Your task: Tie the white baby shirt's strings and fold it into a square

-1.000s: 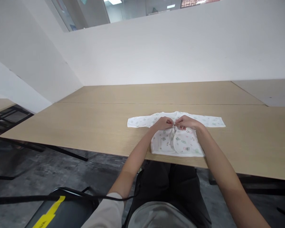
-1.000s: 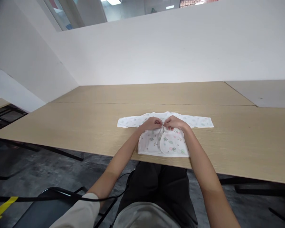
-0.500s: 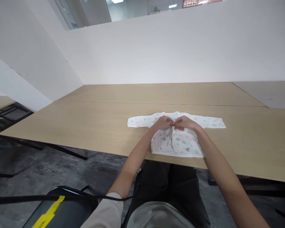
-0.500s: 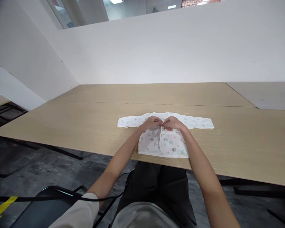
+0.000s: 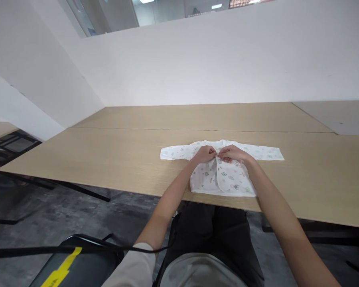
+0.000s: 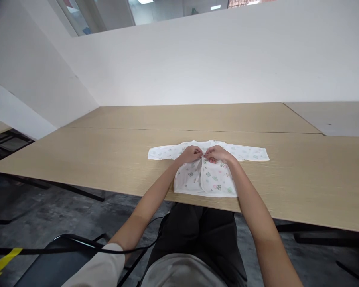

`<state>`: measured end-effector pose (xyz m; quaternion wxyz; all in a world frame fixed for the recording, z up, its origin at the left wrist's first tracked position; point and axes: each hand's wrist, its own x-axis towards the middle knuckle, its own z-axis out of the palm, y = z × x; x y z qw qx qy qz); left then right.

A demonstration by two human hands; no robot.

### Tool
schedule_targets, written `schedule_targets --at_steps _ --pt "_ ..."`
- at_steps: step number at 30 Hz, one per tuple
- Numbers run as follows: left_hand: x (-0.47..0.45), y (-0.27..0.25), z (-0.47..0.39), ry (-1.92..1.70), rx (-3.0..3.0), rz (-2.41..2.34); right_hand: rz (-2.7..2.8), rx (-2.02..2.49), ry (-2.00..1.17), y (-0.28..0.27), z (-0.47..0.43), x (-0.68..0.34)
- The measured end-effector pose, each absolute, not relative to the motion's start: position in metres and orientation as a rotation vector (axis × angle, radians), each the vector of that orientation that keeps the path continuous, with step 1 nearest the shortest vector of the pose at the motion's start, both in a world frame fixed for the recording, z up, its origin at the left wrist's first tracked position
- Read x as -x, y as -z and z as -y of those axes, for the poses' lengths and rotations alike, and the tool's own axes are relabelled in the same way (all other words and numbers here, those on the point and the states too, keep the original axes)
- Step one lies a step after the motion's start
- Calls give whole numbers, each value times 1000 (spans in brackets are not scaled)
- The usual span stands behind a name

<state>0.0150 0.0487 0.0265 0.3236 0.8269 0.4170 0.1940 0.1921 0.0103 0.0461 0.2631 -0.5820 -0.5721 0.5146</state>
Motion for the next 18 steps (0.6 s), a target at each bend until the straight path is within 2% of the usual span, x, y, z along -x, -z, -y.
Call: schedule_targets --at_steps 5,13,18 --pt "-11 -25 -51 -496 -2259 -1159 1520 1685 -1238 -36 -15 -189" --pt "-7 -27 -56 -406 -2343 -1163 1770 1763 -538 -18 -30 -189" --pt "-9 -32 -51 -471 -2370 -1222 1771 1720 -506 -30 -26 -191"
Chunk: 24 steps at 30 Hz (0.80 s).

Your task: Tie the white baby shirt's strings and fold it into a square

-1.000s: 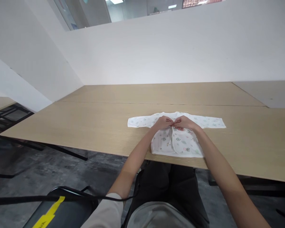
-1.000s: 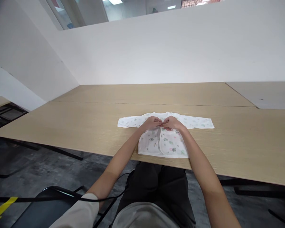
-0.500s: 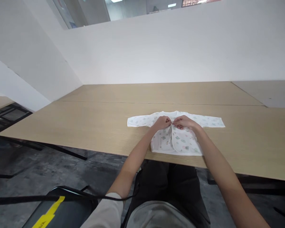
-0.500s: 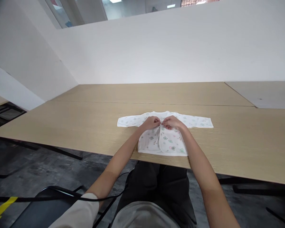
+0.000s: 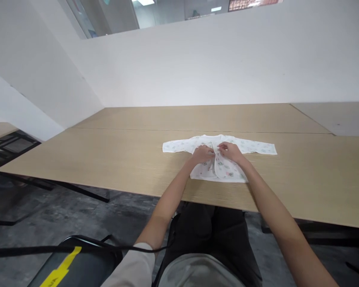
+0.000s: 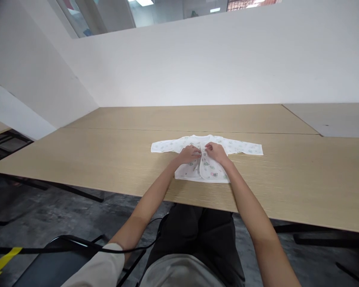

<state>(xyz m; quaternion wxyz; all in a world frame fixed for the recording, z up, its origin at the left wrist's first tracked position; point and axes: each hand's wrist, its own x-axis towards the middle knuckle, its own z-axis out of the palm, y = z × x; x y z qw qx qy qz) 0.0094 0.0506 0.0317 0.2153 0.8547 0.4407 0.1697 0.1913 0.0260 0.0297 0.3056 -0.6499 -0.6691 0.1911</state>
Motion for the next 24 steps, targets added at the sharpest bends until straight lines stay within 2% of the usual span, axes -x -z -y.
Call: schedule_targets --at_steps 8,24 --pt "-8 -33 -45 -327 -2335 -1068 1942 1788 -1084 -56 -2 -183" --pt "-13 -32 -41 -330 -2232 -1018 1903 1666 -1336 -51 -8 -197"
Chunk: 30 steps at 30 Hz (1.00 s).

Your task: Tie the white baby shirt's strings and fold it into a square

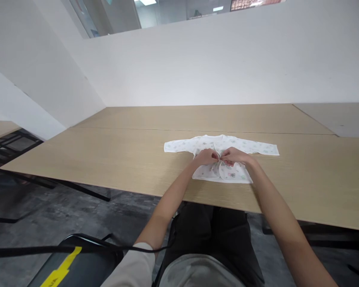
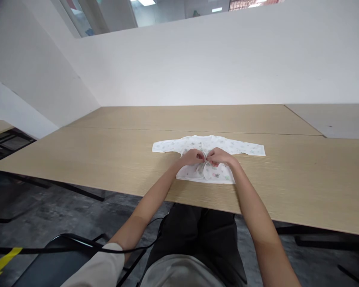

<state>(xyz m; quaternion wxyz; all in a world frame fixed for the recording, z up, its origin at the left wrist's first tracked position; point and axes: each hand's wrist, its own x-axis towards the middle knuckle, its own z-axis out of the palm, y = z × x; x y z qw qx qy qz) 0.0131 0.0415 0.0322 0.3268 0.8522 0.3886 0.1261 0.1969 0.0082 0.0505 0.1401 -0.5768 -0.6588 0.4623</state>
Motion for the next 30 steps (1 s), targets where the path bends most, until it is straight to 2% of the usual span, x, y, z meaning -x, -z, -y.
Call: schedule_targets --at_steps 10,16,30 --pt "-12 -33 -43 -392 -2069 -943 1765 1598 -1443 -50 -7 -197" --pt "-11 -29 -45 -439 -2023 -859 1755 1618 -1364 -48 -9 -196" --pt "-13 -24 -45 -539 -2069 -1002 1552 1731 -1358 -44 -10 -187"
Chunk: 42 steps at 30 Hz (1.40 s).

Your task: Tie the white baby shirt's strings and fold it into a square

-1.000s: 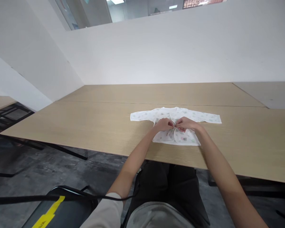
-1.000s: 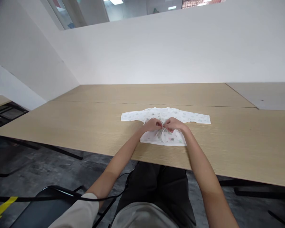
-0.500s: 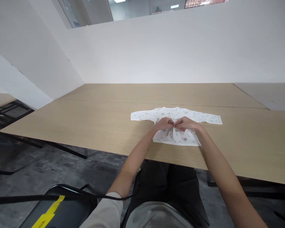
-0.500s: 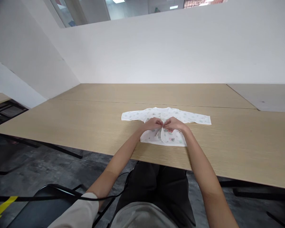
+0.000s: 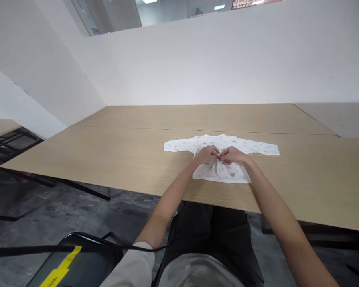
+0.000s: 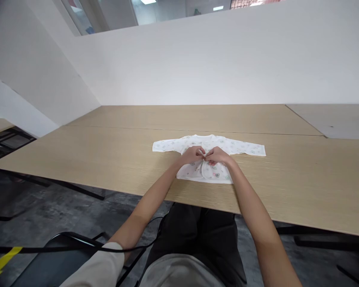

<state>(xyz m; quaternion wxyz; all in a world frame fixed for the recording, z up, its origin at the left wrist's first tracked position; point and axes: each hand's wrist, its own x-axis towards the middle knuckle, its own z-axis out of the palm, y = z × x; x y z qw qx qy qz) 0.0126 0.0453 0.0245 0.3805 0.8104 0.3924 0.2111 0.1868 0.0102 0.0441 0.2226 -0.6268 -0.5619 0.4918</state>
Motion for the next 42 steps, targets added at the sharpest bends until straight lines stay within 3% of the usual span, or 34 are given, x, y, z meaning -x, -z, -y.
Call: schedule_targets --at_steps 7,13,16,22,30,34,38,40,42 --pt "-14 -26 -43 -456 -2191 -1036 1458 1734 -1457 -40 -13 -192" --pt "-9 -31 -48 -324 -2433 -1170 1778 1798 -1230 -42 -12 -193" --pt "12 -35 -61 -372 -2452 -1333 1636 1927 -1005 -43 -16 -210" --pt "71 -32 -95 -659 -2208 -1966 1240 2190 -96 -24 -28 -282" --pt "96 -12 -111 -520 -2247 -2025 1611 2312 68 0 -29 -315" --pt "107 -21 -122 -218 -2473 -1914 1900 2488 -70 -26 -32 -326" --pt "123 -70 -142 49 -2549 -1739 2025 2578 -97 -75 -36 -339" --pt "130 -109 -151 -108 -2616 -1852 1974 2594 119 -110 -34 -344" --pt "134 -151 -155 -509 -2679 -1988 1827 2555 486 -148 -28 -349"
